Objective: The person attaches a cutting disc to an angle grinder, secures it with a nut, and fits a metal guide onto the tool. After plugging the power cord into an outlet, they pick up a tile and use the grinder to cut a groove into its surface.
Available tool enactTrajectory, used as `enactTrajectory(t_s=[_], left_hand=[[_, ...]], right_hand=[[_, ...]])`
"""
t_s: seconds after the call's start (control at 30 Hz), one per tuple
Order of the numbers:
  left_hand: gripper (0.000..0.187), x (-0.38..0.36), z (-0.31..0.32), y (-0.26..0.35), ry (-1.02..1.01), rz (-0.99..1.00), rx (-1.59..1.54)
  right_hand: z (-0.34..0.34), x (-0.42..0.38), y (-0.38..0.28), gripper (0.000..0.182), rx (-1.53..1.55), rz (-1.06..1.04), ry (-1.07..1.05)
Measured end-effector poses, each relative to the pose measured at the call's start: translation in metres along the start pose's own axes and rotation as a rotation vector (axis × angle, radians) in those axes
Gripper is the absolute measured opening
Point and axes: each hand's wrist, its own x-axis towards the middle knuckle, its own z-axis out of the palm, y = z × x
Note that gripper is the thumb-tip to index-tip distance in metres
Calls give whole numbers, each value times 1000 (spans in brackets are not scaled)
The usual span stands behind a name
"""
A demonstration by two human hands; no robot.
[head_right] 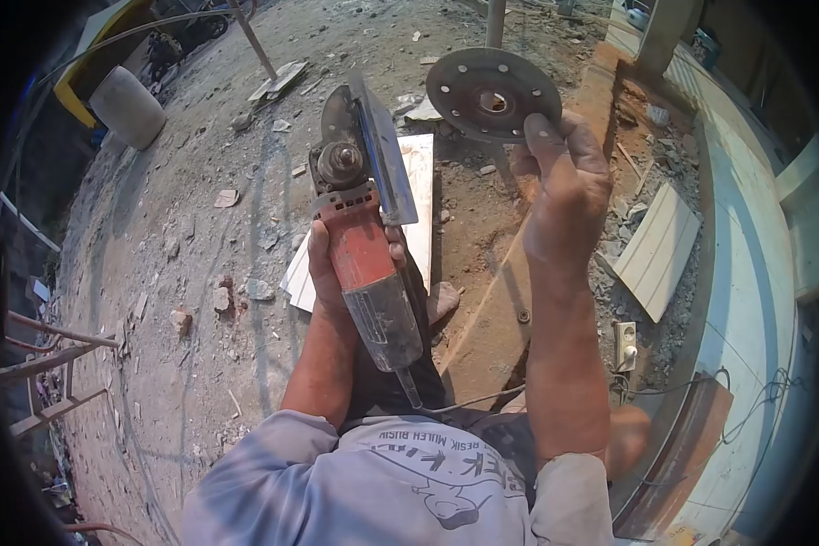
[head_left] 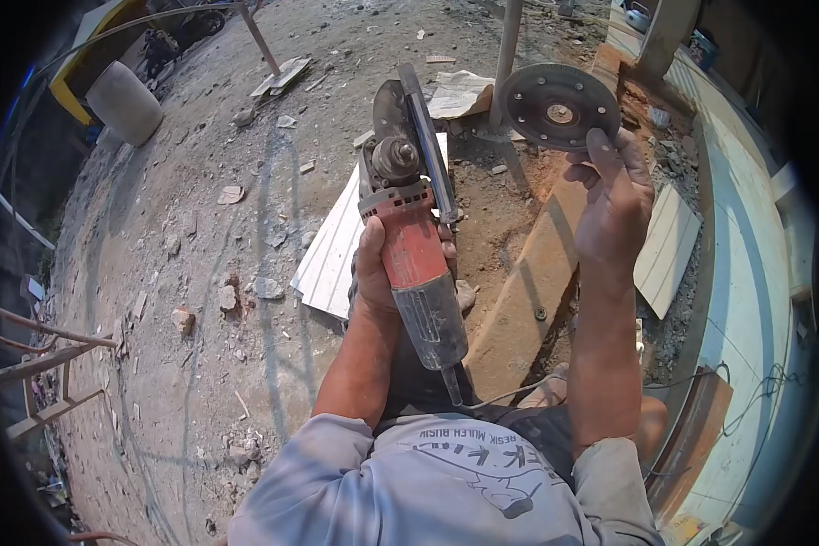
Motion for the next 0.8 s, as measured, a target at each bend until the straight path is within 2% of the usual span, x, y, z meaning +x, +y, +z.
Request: enactTrajectory(t_s=[0.1,0.17,0.23,0.3,0.33,0.4,0.57,0.67,0.77,0.8], left_hand=[[84,-2,2,0,5,-25,0],[83,2,8,-5,-10,-14,-32],[83,7,10,-12,-2,-14,13],[82,11,10,-18,3,-8,61],[81,13,8,-22,5,-20,69],[79,14,13,-25,18,-41,137],[76,15,28,-35,22,34,238],[74,15,34,-38,5,71,292],[74,13,29,-39,-22,89,307],[74,13,26,-38,-42,91,306]], right_hand=[[-24,-6,10,13,-14,59,127],[-14,-22,6,10,-162,-11,75],[7,-33,2,8,-179,-5,68],[18,-36,4,7,-381,-228,-83],[23,-34,4,7,-382,-231,-83],[30,-29,4,5,-580,-444,-117],[37,-29,3,7,-687,-502,-112],[38,-32,15,13,-846,-738,-136],[45,-44,15,15,-993,-777,-190],[47,-47,16,21,-1003,-775,-224]])
